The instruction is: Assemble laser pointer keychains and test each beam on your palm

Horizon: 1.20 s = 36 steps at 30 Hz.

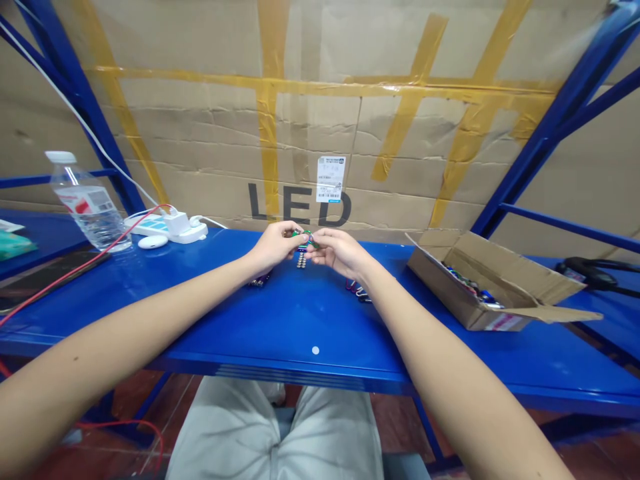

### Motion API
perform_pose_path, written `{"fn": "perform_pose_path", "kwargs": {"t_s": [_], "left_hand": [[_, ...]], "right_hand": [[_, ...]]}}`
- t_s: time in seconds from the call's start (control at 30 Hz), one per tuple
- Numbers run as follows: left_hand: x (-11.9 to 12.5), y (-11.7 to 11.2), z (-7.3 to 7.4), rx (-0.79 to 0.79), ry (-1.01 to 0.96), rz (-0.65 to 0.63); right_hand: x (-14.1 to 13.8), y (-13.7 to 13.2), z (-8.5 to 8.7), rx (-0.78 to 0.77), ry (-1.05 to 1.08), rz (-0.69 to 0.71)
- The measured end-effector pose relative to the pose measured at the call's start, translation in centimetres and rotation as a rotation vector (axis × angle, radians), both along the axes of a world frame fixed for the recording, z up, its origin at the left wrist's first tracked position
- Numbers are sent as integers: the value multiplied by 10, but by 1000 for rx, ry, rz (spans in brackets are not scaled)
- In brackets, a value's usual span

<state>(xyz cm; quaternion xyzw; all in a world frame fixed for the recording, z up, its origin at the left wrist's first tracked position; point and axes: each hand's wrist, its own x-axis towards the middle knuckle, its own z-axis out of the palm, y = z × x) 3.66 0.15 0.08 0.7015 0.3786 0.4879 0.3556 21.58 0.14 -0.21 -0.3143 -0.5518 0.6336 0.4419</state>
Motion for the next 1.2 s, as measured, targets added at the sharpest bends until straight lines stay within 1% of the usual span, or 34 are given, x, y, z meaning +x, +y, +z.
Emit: {"fn": "perform_pose_path", "kwargs": {"t_s": [0.13,0.23,0.37,0.47,0.53,0.6,0.7,0.77,0.83,0.97,1.1,1.2], "left_hand": [[0,0,-2,66,45,-19],[1,0,-1,136,101,7],[2,0,0,193,167,52],[2,2,-1,192,196,51],[0,4,-2,164,206,24],[-3,7,-1,131,230,-2],[-8,10,1,144,264,-26],[-9,9,3,155,240,-40],[-7,6,3,117,186,-56],[0,-1,1,27,110,-80],[2,-4,-1,58,115,-55],[1,-3,-2,100,127,-5]], "right_hand": [[-6,-1,0,35,51,-91],[-11,-4,1,83,46,-140],[-14,-7,1,112,27,-163],[-13,-4,-1,211,-22,-188],[-9,-1,-2,318,-123,-221],[-4,3,-2,452,-295,-282],[3,6,0,706,-613,-446],[6,6,1,863,-775,-547],[7,4,2,972,-870,-591],[4,0,2,1106,-953,-565],[0,-2,2,1190,-1021,-545],[-1,-5,2,1198,-1080,-549]]}}
